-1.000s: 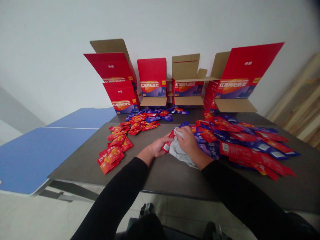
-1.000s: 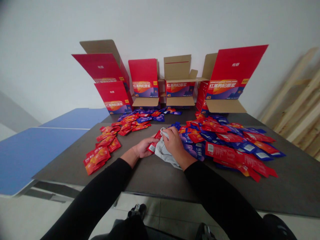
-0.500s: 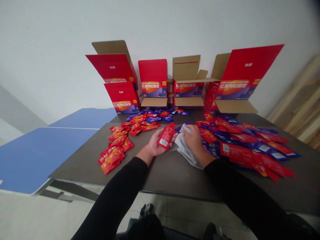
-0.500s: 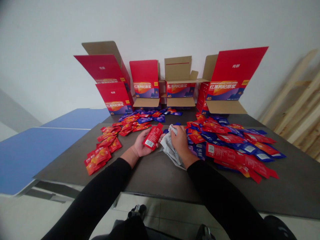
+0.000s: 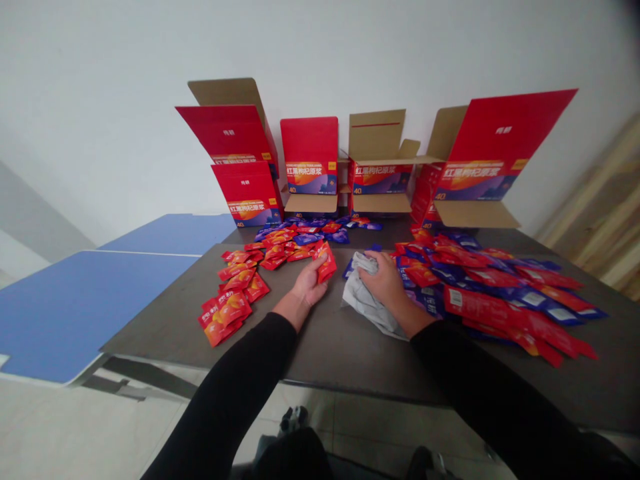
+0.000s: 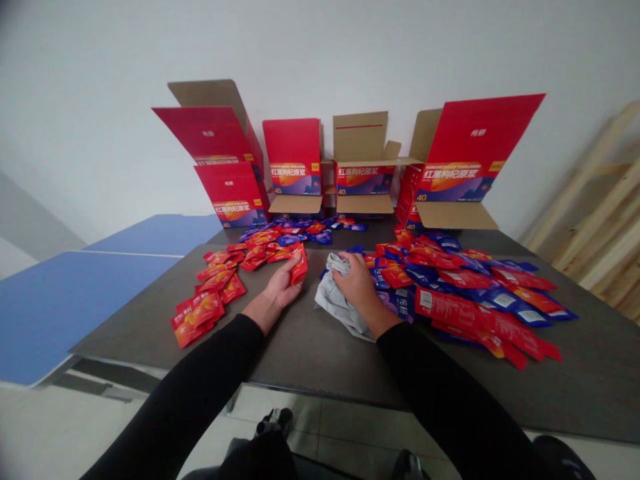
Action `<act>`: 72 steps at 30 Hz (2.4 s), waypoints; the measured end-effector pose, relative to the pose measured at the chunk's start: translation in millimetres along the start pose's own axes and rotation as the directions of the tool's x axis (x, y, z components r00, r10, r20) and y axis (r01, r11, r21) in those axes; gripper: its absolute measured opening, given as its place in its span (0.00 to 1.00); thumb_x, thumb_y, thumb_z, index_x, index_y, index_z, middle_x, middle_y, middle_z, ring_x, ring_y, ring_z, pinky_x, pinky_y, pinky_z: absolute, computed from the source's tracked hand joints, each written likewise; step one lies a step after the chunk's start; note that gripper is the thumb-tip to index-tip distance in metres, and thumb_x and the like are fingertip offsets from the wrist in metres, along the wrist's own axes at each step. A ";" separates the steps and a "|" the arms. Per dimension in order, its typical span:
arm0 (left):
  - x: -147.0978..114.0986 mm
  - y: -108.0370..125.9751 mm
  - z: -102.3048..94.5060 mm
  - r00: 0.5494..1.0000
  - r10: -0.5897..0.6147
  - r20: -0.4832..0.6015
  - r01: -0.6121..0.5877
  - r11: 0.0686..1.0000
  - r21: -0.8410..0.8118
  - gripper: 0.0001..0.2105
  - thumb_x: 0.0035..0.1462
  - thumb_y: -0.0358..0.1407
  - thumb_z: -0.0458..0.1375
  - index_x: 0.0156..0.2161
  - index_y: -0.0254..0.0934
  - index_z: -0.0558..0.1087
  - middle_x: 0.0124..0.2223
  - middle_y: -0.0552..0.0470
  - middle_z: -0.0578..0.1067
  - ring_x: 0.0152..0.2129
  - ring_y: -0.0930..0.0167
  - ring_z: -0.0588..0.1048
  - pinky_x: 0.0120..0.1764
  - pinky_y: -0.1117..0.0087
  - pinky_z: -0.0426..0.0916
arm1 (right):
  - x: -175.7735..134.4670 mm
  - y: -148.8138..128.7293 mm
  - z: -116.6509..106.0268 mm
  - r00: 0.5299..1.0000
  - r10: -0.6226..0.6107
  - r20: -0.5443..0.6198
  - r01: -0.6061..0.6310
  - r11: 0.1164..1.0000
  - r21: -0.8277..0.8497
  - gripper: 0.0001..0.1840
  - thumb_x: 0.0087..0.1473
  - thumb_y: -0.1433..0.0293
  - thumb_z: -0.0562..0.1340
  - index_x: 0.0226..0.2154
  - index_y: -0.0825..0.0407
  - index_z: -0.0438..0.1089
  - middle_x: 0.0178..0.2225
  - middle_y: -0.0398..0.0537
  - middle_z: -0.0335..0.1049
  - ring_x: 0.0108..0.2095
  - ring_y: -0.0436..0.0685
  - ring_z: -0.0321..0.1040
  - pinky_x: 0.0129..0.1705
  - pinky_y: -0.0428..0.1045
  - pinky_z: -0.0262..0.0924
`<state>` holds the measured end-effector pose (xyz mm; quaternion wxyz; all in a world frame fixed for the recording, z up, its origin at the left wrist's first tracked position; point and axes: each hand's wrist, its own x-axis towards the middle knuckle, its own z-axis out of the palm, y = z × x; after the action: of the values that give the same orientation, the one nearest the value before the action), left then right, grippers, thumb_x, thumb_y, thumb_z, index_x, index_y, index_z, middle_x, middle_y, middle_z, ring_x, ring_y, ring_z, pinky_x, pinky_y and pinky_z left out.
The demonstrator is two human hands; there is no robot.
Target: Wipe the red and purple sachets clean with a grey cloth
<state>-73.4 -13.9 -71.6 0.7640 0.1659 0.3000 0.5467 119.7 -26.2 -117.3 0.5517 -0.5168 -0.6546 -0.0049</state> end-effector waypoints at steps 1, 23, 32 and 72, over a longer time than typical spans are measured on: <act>0.0 0.6 0.5 1.000 0.015 -0.008 -0.015 1.000 0.006 0.09 0.63 0.26 0.56 0.47 0.32 0.74 0.32 0.51 0.79 0.24 0.76 0.78 0.31 0.79 0.73 | -0.3 1.7 0.8 1.000 -0.009 0.021 0.009 1.000 0.001 0.16 0.51 0.65 0.66 0.43 0.51 0.73 0.44 0.56 0.72 0.47 0.65 0.70 0.52 0.62 0.68; -15.0 -11.3 3.9 0.901 -0.218 0.375 0.165 0.972 0.169 0.22 0.68 0.48 0.50 0.57 0.36 0.72 0.44 0.45 0.79 0.36 0.67 0.79 0.42 0.67 0.71 | -12.6 -31.2 -10.3 0.755 -0.516 0.405 0.539 0.840 0.065 0.19 0.57 0.78 0.62 0.46 0.43 0.78 0.45 0.49 0.74 0.43 0.61 0.67 0.45 0.56 0.67; -9.5 -21.0 -7.5 0.858 -0.297 0.419 0.179 0.938 0.298 0.21 0.65 0.44 0.56 0.58 0.34 0.72 0.49 0.41 0.79 0.45 0.61 0.78 0.52 0.61 0.68 | -9.5 -20.7 -7.6 0.901 -0.373 0.223 0.376 0.926 0.029 0.15 0.60 0.74 0.60 0.47 0.47 0.76 0.42 0.53 0.70 0.46 0.63 0.68 0.48 0.59 0.68; -10.8 -14.9 -3.7 0.846 -0.394 0.360 0.308 0.911 0.274 0.24 0.65 0.54 0.51 0.45 0.33 0.76 0.33 0.46 0.77 0.30 0.64 0.78 0.38 0.66 0.71 | -17.7 -49.0 -12.6 0.717 -0.519 0.465 0.557 0.828 0.065 0.12 0.62 0.70 0.61 0.45 0.41 0.77 0.44 0.48 0.73 0.46 0.60 0.66 0.53 0.58 0.64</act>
<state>-67.1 -29.4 -80.1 0.8754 0.2962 0.2143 0.3163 92.8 -68.2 -97.6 0.3323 -0.3115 -0.8877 -0.0674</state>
